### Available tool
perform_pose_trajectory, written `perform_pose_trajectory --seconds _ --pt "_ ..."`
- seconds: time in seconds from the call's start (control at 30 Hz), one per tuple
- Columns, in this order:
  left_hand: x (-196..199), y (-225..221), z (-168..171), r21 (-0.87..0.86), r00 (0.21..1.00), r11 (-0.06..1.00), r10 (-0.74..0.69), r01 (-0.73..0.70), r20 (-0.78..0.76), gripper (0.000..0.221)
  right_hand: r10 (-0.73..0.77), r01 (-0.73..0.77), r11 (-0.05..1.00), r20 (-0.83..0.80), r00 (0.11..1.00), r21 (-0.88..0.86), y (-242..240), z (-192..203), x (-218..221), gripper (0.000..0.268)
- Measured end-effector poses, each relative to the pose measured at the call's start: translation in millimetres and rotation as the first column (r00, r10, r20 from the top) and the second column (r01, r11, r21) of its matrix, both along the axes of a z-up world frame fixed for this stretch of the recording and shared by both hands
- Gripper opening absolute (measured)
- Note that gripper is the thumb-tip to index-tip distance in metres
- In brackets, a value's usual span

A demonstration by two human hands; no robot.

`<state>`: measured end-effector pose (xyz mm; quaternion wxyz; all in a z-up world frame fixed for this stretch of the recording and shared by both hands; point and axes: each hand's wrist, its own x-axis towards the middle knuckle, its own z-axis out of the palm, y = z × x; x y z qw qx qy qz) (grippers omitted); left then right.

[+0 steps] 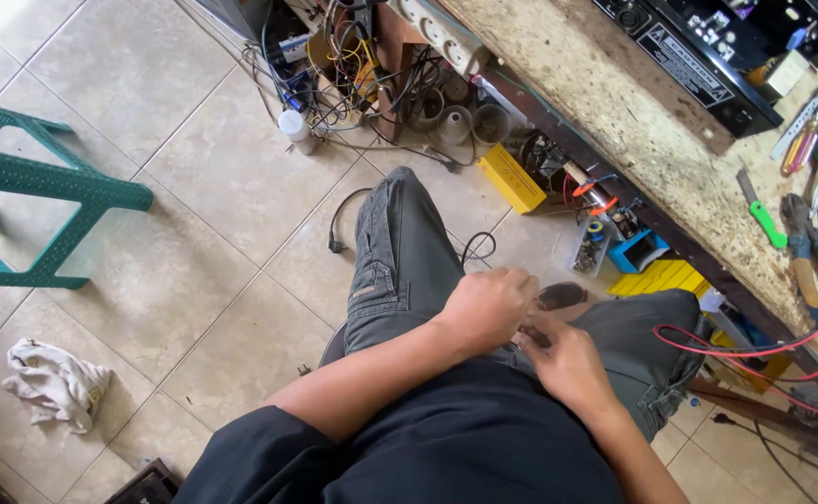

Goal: Repairing an electronic amplifier by stripping wires, twisting connections, and testing with a multimeter

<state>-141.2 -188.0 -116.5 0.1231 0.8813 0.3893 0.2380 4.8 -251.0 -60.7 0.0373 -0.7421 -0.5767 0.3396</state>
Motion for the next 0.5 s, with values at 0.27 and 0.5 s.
perform_pose_trajectory --seconds 0.27,0.5 --pt "-45 13 32 -0.43 0.846 0.779 -0.231 0.457 0.48 0.015 0.068 -0.071 0.996 -0.051 0.996 -0.046 -3 -5 -6 0.033" --pt "-63 17 45 -0.539 0.811 0.761 0.03 0.361 0.585 0.011 0.031 -0.042 0.996 -0.141 0.99 -0.077 -32 -11 5 0.042"
